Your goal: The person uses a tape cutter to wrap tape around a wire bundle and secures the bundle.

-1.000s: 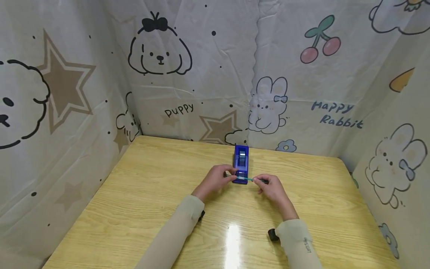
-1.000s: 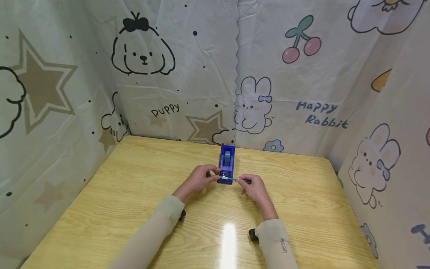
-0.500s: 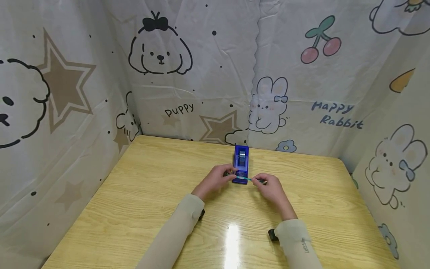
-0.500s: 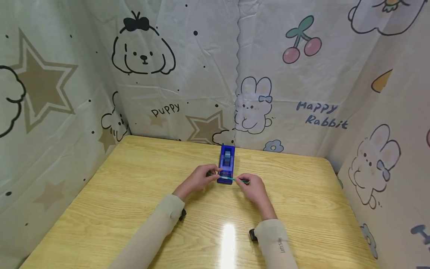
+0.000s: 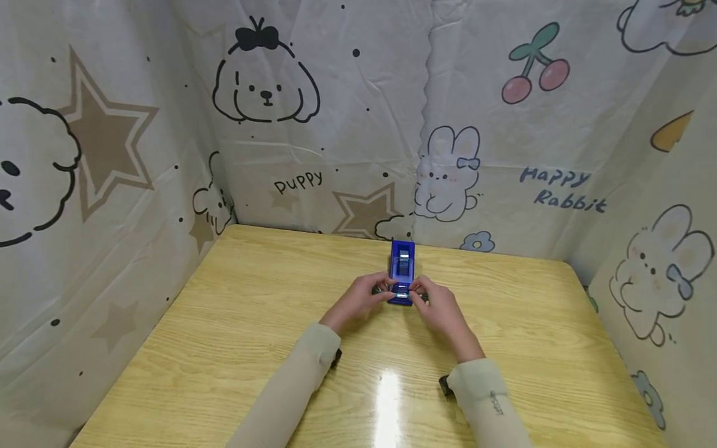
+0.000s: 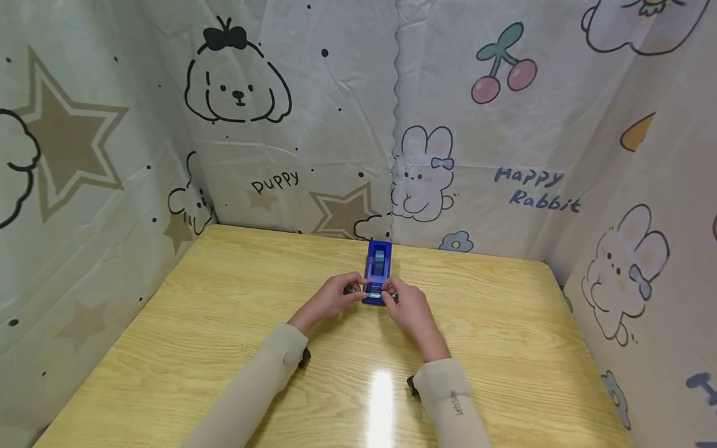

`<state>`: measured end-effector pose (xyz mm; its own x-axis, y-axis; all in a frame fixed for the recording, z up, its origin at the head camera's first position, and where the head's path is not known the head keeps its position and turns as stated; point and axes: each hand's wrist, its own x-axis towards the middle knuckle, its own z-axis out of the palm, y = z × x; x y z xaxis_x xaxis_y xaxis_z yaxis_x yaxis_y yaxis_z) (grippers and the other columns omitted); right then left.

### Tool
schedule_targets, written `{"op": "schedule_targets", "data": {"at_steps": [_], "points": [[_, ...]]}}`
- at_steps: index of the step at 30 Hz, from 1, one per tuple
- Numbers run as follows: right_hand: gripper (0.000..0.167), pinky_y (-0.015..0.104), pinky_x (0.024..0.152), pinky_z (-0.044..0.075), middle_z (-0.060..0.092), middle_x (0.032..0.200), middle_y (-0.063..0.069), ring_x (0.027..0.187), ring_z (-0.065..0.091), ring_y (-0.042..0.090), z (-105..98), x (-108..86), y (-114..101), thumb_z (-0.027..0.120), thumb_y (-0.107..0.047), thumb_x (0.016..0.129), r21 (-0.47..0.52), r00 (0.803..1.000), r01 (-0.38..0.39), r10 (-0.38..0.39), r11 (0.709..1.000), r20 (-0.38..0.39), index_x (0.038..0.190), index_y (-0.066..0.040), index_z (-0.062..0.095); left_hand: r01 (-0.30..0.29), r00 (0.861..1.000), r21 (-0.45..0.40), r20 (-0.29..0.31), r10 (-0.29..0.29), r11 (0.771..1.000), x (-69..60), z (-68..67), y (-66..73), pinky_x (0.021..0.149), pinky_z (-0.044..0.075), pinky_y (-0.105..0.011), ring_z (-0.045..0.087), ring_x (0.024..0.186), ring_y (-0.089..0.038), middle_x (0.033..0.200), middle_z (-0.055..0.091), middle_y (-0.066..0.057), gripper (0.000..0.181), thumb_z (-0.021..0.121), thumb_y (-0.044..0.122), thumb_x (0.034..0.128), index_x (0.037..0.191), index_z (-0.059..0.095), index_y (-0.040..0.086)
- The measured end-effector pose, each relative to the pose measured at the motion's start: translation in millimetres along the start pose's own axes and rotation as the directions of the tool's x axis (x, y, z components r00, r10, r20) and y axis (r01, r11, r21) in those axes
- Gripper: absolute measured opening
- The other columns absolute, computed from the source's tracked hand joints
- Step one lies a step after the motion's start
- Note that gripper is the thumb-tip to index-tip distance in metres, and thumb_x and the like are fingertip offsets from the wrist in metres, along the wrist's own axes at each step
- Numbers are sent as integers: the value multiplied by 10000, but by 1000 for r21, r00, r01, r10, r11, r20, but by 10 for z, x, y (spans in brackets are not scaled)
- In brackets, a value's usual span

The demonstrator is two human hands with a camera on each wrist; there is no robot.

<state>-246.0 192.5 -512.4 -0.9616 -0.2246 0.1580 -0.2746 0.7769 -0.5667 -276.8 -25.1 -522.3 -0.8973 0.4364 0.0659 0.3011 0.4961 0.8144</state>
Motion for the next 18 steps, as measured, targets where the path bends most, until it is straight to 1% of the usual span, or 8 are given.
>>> {"op": "schedule_targets", "data": {"at_steps": [1, 2, 5, 7, 10, 14, 18], "points": [[144, 457, 807, 565, 747, 1041, 54, 900, 696, 247, 13, 5, 6, 632, -233, 1043, 72, 1000, -22, 23, 997, -6, 1154, -148, 667, 0, 1000, -3, -3, 0, 1000, -1, -1, -2, 837, 499, -294, 589, 962, -136, 1037, 683, -22, 241, 681, 192, 1016, 1248, 704, 132], [147, 434, 766, 570, 738, 1050, 54, 869, 693, 232, 27, 10, 19, 627, -236, 1049, 130, 999, -43, 44, 991, -5, 1169, -161, 667, 0, 1000, -3, -4, 0, 1000, -3, -2, -3, 836, 500, -295, 591, 962, -137, 1035, 683, -21, 236, 682, 192, 1015, 1243, 706, 134], [139, 356, 692, 548, 721, 1045, 55, 790, 655, 198, 56, 37, 57, 640, -243, 1047, 234, 996, -80, 86, 969, -13, 1161, -194, 702, 13, 1000, -9, -5, -13, 1000, -3, -4, 2, 837, 496, -302, 585, 959, -147, 1030, 679, -19, 228, 684, 198, 1013, 1231, 711, 140], [118, 323, 660, 523, 721, 1028, 56, 755, 623, 190, 68, 55, 75, 659, -231, 1036, 258, 996, -76, 85, 963, -22, 1119, -191, 732, 26, 1000, -12, -6, -26, 1000, 1, -4, 5, 840, 494, -303, 582, 958, -148, 1028, 675, -12, 230, 685, 206, 1012, 1234, 713, 150], [102, 299, 717, 495, 743, 1009, 44, 836, 624, 175, 83, 80, 93, 699, -212, 1009, 258, 997, -53, 67, 965, -47, 1065, -173, 774, 40, 999, -16, -8, -40, 999, 5, -5, 4, 832, 492, -298, 581, 952, -143, 1033, 678, -6, 257, 692, 214, 1008, 1258, 715, 160], [103, 319, 807, 498, 777, 1025, 33, 968, 661, 193, 101, 91, 95, 732, -205, 984, 260, 996, -41, 60, 965, -66, 1024, -154, 812, 42, 999, -19, -13, -42, 999, -1, 1, -6, 808, 489, -284, 584, 941, -132, 1045, 689, -4, 277, 701, 214, 1003, 1276, 718, 171], [102, 328, 810, 510, 792, 1053, 40, 987, 675, 209, 106, 96, 97, 751, -203, 968, 274, 995, -34, 57, 961, -78, 1006, -154, 832, 45, 999, -29, -23, -46, 999, -5, 12, -5, 802, 481, -281, 582, 935, -134, 1051, 698, -8, 252, 705, 207, 999, 1248, 726, 176]]}}
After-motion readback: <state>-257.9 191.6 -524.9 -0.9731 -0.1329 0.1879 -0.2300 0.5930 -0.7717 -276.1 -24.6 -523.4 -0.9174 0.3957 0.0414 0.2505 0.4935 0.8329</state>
